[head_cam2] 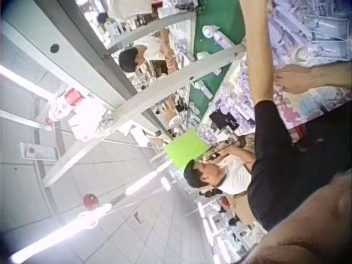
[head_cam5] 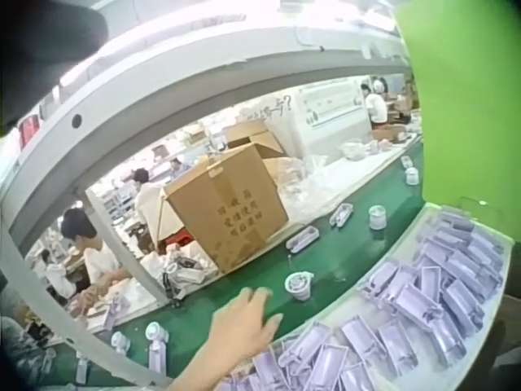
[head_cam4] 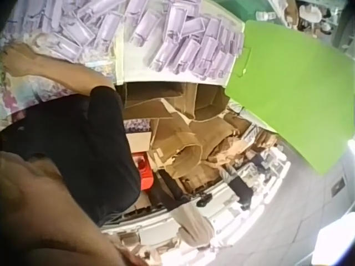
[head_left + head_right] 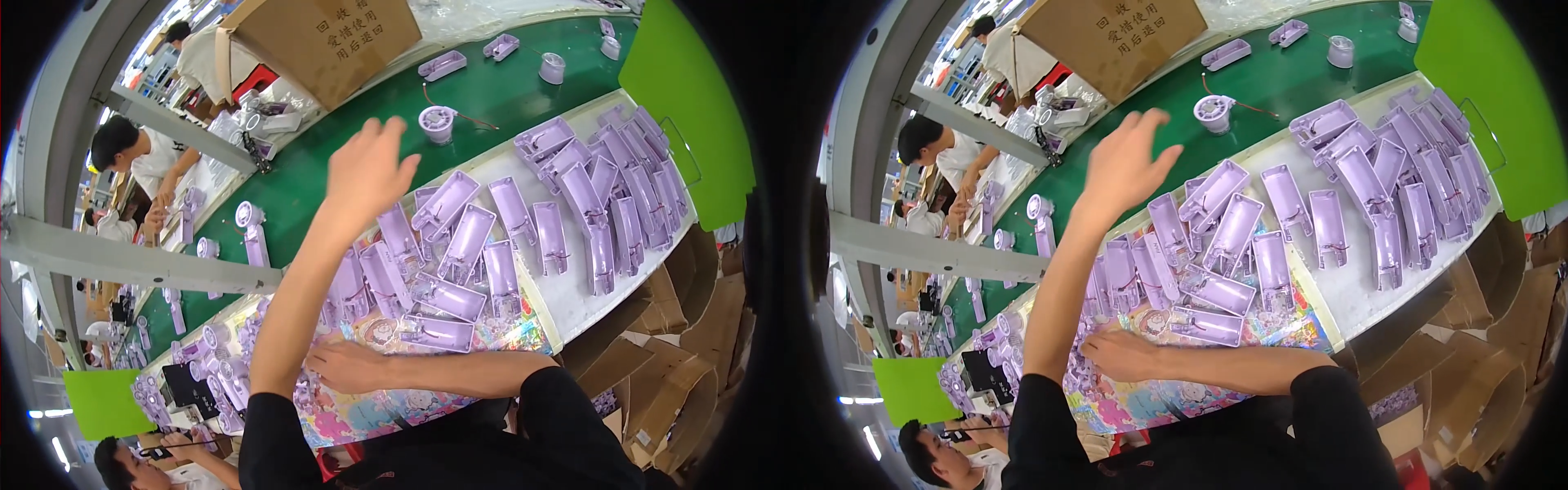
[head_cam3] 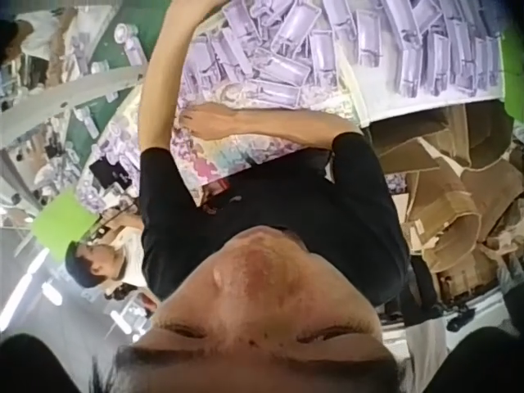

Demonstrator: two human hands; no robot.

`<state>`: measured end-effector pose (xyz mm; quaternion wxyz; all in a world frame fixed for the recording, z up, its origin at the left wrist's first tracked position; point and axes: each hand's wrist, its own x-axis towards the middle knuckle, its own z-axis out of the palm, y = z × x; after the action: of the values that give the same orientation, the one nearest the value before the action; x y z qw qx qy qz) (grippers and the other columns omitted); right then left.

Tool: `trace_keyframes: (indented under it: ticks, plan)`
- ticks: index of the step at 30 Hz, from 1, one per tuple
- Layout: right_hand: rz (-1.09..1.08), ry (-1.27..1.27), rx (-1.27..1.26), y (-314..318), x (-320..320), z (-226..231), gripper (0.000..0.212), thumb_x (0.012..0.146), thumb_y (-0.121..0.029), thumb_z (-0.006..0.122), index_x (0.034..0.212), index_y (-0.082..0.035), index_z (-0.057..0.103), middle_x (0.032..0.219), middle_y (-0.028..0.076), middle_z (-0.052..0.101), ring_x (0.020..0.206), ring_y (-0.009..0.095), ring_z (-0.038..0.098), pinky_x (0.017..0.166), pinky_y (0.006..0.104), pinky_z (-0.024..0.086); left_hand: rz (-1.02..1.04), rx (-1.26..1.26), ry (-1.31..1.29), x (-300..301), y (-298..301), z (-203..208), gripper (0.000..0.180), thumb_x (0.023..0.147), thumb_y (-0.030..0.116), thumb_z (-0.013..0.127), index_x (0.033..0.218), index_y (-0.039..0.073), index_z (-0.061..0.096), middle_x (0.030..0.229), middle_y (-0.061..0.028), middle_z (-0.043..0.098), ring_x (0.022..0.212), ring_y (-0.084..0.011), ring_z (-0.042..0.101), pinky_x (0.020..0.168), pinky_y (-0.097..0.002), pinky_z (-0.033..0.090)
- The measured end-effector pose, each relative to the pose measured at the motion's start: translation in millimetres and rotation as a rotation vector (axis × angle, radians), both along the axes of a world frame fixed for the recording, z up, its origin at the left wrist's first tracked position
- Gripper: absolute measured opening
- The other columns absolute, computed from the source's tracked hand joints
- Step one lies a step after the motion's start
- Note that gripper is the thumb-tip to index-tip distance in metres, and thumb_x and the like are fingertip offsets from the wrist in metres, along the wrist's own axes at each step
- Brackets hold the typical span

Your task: The person assembles portable fans on a conveyor line by hand, fitting fan motor heads, internal wiring, and plastic casing components together.

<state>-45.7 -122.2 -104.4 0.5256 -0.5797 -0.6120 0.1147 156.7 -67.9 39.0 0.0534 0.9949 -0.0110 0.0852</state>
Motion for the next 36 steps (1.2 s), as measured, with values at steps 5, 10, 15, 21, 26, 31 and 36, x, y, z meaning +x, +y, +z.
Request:
trace_keyframes:
  ticks: [5,10,15,21,26,31,36]
  plan:
    - [-0.012,-0.031,0.082,10.0,-10.8,-27.0,0.022,0.085,-0.010,0.060,0.101,0.005,0.063,0.101,0.021,0.065,0.095,0.038,0.067,0.082,0.0466,0.055,-0.091,-0.198,-0.038,96.7,-6.1,-79.7,0.067,0.086,0.032,0.077,0.144,0.018,0.046,0.136,-0.0224,0.049,0.121,-0.0452,0.058,0.098,-0.0500,0.050]
    - [0.036,0.021,0.045,3.6,2.4,-6.6,0.024,0.086,-0.013,0.060,0.104,0.001,0.066,0.104,0.020,0.067,0.098,0.039,0.067,0.084,0.0477,0.054,-0.064,-0.400,0.198,107.5,16.0,-101.9,0.064,0.074,0.025,0.081,0.133,0.022,0.054,0.129,-0.0194,0.054,0.113,-0.0430,0.062,0.096,-0.0467,0.052]
    - [-0.029,0.201,-0.116,8.6,-4.6,-10.7,0.022,0.087,-0.008,0.059,0.106,0.000,0.065,0.107,0.020,0.063,0.096,0.039,0.066,0.081,0.0497,0.054,-0.137,-0.500,0.071,13.1,23.1,-29.5,0.050,0.068,0.015,0.077,0.117,0.015,0.065,0.111,-0.0147,0.064,0.106,-0.0361,0.064,0.092,-0.0422,0.052]
    - [-0.083,0.120,0.005,5.0,7.0,-9.4,0.028,0.085,-0.002,0.059,0.112,-0.002,0.063,0.102,0.018,0.058,0.093,0.036,0.064,0.076,0.0462,0.055,0.034,-0.685,-0.288,-210.1,49.1,2.3,0.058,0.066,0.010,0.078,0.120,0.001,0.063,0.117,-0.0146,0.063,0.113,-0.0293,0.061,0.100,-0.0388,0.046]
    - [-0.001,0.309,0.066,6.7,3.6,-8.6,0.028,0.082,0.008,0.063,0.107,-0.005,0.068,0.105,0.012,0.056,0.093,0.028,0.062,0.079,0.0350,0.054,0.526,-0.796,-0.505,-371.1,23.8,-18.4,0.061,0.068,0.025,0.074,0.119,-0.004,0.060,0.114,-0.0145,0.060,0.109,-0.0277,0.058,0.102,-0.0386,0.044]
    - [0.061,0.464,-0.022,5.0,4.3,-6.7,0.025,0.083,0.007,0.063,0.104,-0.006,0.067,0.112,0.009,0.054,0.096,0.020,0.063,0.078,0.0304,0.054,0.510,-0.593,-0.391,-412.1,-18.4,-68.8,0.054,0.060,0.019,0.073,0.111,0.003,0.067,0.109,-0.0154,0.063,0.099,-0.0329,0.061,0.091,-0.0424,0.049]
    - [-0.113,0.590,-0.078,-30.8,-2.3,-6.2,0.035,0.080,0.011,0.071,0.111,-0.004,0.063,0.124,0.008,0.054,0.117,0.018,0.058,0.098,0.0306,0.052,0.328,-0.328,-0.302,-411.9,-23.0,-85.6,0.053,0.060,0.020,0.076,0.112,0.012,0.072,0.108,-0.0099,0.062,0.090,-0.0315,0.060,0.078,-0.0431,0.047]
